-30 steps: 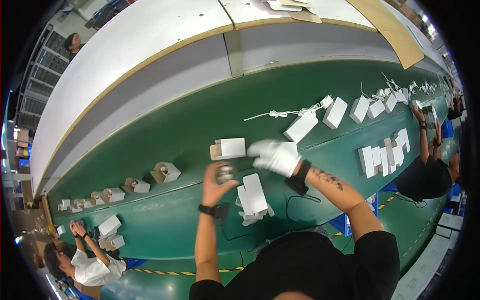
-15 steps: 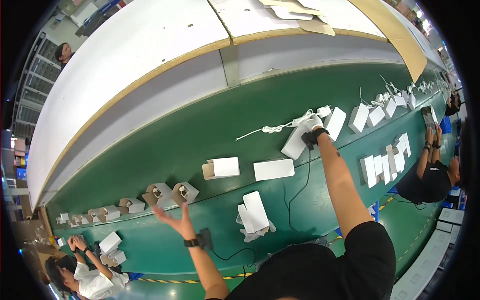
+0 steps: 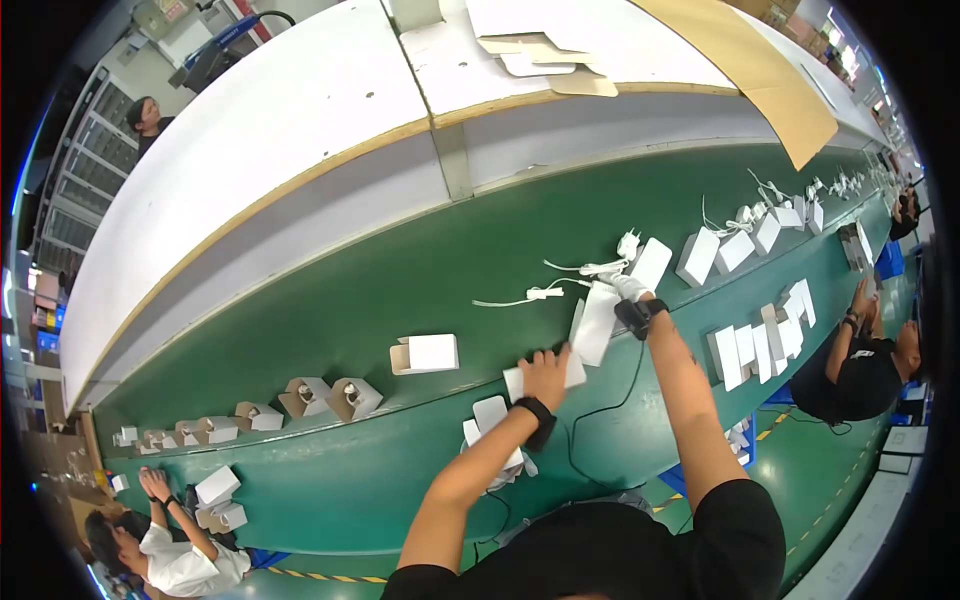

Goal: The person places a power adapter and its cable into a cardboard box, folds the box closed, and sets it onto the conveyor belt, repeating the process for multiple units.

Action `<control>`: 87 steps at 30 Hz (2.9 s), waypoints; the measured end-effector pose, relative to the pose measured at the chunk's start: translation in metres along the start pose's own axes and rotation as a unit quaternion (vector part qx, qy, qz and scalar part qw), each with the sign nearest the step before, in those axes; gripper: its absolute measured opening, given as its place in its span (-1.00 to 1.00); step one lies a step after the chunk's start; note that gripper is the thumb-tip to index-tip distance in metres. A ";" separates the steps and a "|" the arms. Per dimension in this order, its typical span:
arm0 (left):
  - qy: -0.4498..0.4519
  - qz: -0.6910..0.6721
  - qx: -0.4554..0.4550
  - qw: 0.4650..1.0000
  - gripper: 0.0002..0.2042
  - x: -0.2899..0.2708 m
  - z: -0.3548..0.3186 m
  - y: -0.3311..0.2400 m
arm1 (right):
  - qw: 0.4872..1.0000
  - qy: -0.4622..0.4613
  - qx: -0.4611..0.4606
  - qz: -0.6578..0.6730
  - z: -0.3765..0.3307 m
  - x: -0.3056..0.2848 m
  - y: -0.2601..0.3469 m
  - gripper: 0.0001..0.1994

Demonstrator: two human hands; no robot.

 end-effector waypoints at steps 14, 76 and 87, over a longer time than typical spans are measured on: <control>0.108 -0.963 0.185 0.162 -0.46 -0.070 -0.049 -0.058 | 0.643 -0.237 -0.121 0.718 -0.173 -0.094 0.103 -0.79; -0.171 -0.078 0.043 0.981 -0.42 -0.110 -0.173 0.083 | 0.889 -0.228 -0.309 0.250 -0.182 -0.097 0.228 -0.60; -0.181 -0.297 0.084 0.934 -0.31 -0.091 -0.170 0.045 | 0.842 -0.341 -0.409 0.090 -0.196 -0.113 0.226 -0.80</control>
Point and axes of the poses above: each hand's wrist, its own z-axis towards the middle knuckle, its own x-axis out of the palm, y = z × x, the point moved 1 cm from there along z, towards the middle knuckle, and after that the axes turned 10 degrees about y, right-handed, at the moved point
